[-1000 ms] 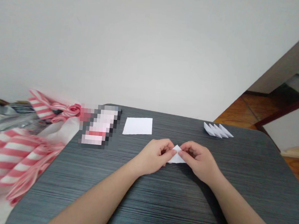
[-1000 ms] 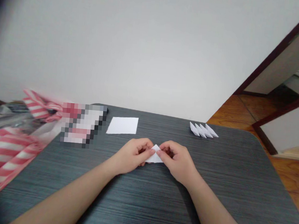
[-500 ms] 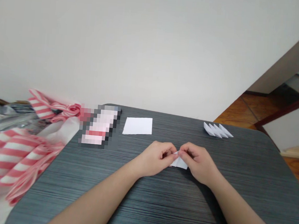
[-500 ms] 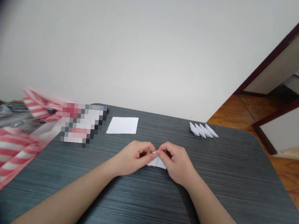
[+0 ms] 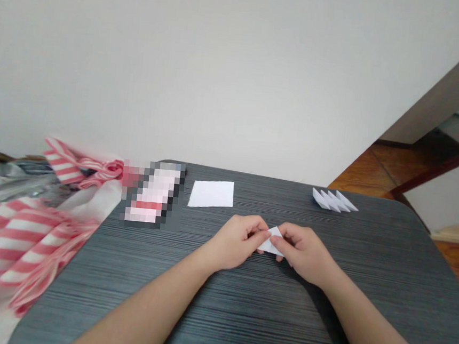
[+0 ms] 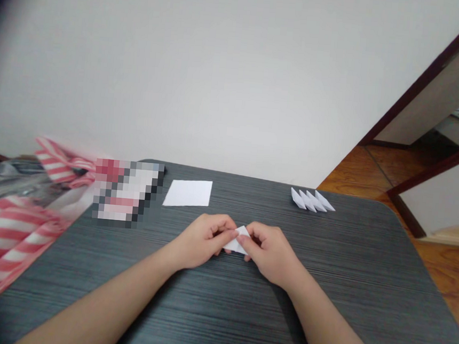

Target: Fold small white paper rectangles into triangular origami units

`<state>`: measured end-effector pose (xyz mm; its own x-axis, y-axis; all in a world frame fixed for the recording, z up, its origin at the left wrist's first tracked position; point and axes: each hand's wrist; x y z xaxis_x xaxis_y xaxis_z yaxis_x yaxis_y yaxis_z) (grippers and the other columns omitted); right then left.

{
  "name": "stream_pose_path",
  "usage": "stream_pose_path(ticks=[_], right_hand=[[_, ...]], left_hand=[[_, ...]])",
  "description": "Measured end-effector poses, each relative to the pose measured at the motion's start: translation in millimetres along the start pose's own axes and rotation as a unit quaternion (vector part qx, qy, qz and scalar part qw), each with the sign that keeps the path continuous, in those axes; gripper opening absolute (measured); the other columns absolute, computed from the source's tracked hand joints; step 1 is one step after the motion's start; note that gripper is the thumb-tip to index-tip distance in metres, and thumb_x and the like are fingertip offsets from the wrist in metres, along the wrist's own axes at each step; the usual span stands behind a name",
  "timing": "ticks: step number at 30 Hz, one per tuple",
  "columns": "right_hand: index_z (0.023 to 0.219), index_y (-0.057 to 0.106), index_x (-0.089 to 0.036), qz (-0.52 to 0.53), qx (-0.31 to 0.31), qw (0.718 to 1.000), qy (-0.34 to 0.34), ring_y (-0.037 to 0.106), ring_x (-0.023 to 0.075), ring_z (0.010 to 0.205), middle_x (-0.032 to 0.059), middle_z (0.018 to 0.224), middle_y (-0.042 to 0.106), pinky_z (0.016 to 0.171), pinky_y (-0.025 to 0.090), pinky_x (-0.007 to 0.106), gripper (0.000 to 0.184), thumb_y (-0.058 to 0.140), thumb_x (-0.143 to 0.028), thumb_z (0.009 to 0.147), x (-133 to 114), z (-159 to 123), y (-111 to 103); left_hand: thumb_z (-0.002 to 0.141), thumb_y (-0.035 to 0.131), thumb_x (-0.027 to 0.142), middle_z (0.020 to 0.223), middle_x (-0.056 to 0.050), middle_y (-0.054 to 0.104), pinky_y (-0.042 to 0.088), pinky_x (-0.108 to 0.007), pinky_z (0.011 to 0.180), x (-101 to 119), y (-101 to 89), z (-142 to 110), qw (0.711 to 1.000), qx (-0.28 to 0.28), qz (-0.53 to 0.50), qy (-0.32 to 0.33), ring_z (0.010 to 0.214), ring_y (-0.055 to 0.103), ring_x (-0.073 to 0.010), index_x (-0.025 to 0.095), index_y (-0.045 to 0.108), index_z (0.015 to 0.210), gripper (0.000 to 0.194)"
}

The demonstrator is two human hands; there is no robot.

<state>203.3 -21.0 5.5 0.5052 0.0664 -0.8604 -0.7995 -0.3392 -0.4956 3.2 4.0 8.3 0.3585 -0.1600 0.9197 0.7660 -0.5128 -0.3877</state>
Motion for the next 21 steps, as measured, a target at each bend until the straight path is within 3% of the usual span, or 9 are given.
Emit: stream_pose_path(ticks=[5, 11, 15, 21], right_hand=[[0.074, 0.064, -0.018, -0.020, 0.010, 1.000, -0.016, 0.058, 0.0129, 0.057, -0.0011, 0.061, 0.064, 0.055, 0.041, 0.023, 0.024, 0.055, -0.030, 0.094, -4.1, -0.6, -2.6], [0.075, 0.059, -0.019, 0.036, 0.031, 0.999, 0.005, 0.054, 0.0107, 0.052, -0.0027, 0.059, 0.061, 0.052, 0.040, 0.021, 0.022, 0.055, -0.030, 0.093, 1.4, 0.9, -1.8], [0.080, 0.060, -0.018, 0.080, 0.008, 0.996, 0.027, 0.048, 0.0082, 0.045, -0.0028, 0.060, 0.062, 0.045, 0.036, 0.019, 0.017, 0.056, -0.029, 0.092, 3.4, 0.3, 0.0], [0.075, 0.061, -0.017, 0.080, -0.002, 0.996, 0.036, 0.050, 0.0083, 0.045, -0.0020, 0.059, 0.061, 0.043, 0.035, 0.019, 0.021, 0.055, -0.028, 0.092, -3.6, -0.4, -1.3]], left_hand=[[0.093, 0.054, 0.036, 0.062, 0.002, 0.061, 0.039, -0.018, 0.050, 0.0, 0.9, -0.1, 1.000, -0.009, -0.020, -0.012, 0.051, 0.053, -0.0086, 0.016, 0.064, 0.083, 0.024], [0.096, 0.048, 0.038, 0.066, 0.000, 0.067, 0.040, -0.018, 0.048, -0.2, 0.5, -0.3, 0.999, -0.022, -0.021, -0.037, 0.049, 0.053, -0.0087, 0.016, 0.064, 0.084, 0.030], [0.096, 0.047, 0.037, 0.065, 0.000, 0.068, 0.041, -0.018, 0.049, 1.6, -0.5, -0.5, 0.999, -0.016, -0.024, -0.037, 0.048, 0.052, -0.0081, 0.016, 0.063, 0.080, 0.031], [0.095, 0.048, 0.037, 0.064, 0.000, 0.068, 0.041, -0.019, 0.049, 3.8, -0.7, -0.6, 0.999, -0.021, -0.023, -0.037, 0.048, 0.052, -0.0089, 0.016, 0.063, 0.079, 0.031]])
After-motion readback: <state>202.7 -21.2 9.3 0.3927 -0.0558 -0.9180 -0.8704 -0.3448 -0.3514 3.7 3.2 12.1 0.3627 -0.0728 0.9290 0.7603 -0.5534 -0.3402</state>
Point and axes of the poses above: each hand's wrist, its own z-axis towards the middle knuckle, its own y-axis out of the palm, x = y × z
